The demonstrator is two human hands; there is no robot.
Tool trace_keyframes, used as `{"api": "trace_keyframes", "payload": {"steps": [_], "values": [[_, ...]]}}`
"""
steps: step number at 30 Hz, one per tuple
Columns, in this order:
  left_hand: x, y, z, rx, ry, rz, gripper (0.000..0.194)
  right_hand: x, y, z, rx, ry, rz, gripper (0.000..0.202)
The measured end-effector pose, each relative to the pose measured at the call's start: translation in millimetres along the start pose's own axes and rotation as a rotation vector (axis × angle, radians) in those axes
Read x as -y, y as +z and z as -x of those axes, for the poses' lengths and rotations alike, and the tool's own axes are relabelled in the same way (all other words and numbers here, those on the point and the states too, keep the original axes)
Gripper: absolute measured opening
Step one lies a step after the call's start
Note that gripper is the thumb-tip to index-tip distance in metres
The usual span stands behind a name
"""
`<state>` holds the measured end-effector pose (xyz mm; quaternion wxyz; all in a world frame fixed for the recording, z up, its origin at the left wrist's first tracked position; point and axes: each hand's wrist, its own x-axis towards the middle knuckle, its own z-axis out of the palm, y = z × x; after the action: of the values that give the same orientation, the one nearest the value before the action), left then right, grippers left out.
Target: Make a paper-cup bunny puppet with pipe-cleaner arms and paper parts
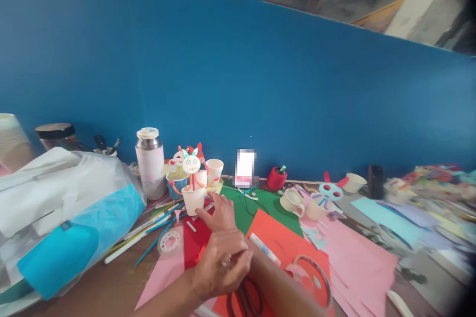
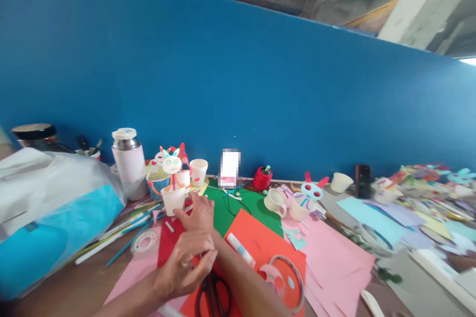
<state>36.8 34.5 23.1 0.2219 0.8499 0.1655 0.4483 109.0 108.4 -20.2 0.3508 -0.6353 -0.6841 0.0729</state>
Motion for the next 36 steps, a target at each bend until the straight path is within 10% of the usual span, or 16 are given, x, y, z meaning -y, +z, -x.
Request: {"api": "trace_keyframes", "payload": {"steps": [14, 36], "values": [[33, 9.8, 12, -0.022, -0.316, 0.053, 0.030, -16, -26, -12, 0.050, 0.054, -0.067, 0.018], [65, 20.1, 20, 0.022, -0.627, 0.231, 0.034, -40, -35, -45, -0.051, 0.114, -0.188, 0.026]]}}
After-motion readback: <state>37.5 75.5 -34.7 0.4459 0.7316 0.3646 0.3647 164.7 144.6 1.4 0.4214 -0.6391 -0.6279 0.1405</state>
